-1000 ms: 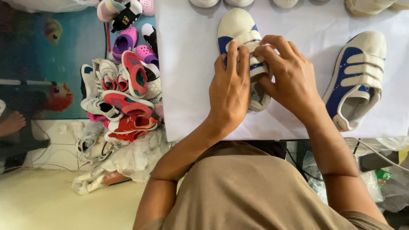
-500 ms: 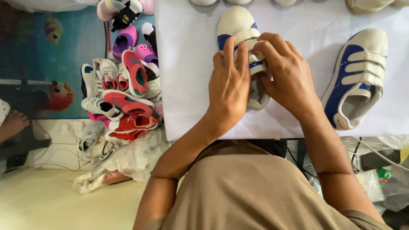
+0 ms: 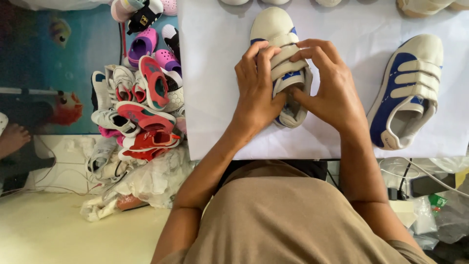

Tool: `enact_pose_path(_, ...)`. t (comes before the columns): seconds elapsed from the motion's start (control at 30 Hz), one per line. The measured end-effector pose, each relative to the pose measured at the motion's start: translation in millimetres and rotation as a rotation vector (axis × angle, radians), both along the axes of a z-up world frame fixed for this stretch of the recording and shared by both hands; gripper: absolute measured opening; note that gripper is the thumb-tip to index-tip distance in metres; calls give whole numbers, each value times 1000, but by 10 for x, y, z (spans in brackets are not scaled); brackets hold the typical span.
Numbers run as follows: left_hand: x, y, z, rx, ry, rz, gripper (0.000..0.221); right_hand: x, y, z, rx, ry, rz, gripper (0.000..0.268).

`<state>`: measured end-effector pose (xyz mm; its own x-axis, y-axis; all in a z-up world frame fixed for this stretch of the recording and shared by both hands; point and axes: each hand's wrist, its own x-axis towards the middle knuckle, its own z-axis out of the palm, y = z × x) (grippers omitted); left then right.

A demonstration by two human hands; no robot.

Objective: Stuffing shoes with paper to maintain their shape and organizing them on a surface.

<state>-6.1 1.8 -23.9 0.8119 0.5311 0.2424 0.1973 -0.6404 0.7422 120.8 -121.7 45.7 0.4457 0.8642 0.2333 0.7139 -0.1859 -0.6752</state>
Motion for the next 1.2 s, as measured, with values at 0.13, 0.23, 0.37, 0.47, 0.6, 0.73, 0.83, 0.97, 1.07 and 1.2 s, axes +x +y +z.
enact_pose_path(0.13, -124, 98, -31, -91, -20, -109, 99, -160, 106, -128, 88, 8, -139, 51)
enact_pose_path(0.23, -213, 152, 28, -126, -30, -171, 100, -146, 160, -224, 124, 55, -195, 46)
enact_pose_path(0.37, -194, 123, 5, -131, -20, -153, 102, -112, 231, -303, 126, 58, -205, 51)
enact_pose_path(0.47, -211, 96, 4, -173, -34, -139, 100, -140, 236, -283, 60, 91, -212, 64)
enact_pose_path(0.6, -201, 129, -6, -181, -35, -126, 96, -76, 241, -420, -6, -79, -226, 94)
enact_pose_path(0.73, -194, 152, -56, -166, -52, -132, 98, 19, 241, -578, -78, -189, -139, 117)
enact_pose_path(0.83, -205, 152, -51, -160, -52, -135, 96, -44, 291, -398, -89, -131, -133, 99)
enact_pose_path(0.97, -213, 144, -74, -166, -46, -125, 97, -68, 308, -320, -61, -40, -113, 98)
enact_pose_path(1.07, -211, 160, -140, -155, -54, -134, 99, -85, 332, -332, -46, -71, -129, 105)
enact_pose_path(1.2, -218, 157, -143, -141, -63, -127, 99, -75, 324, -343, -69, -74, -130, 103)
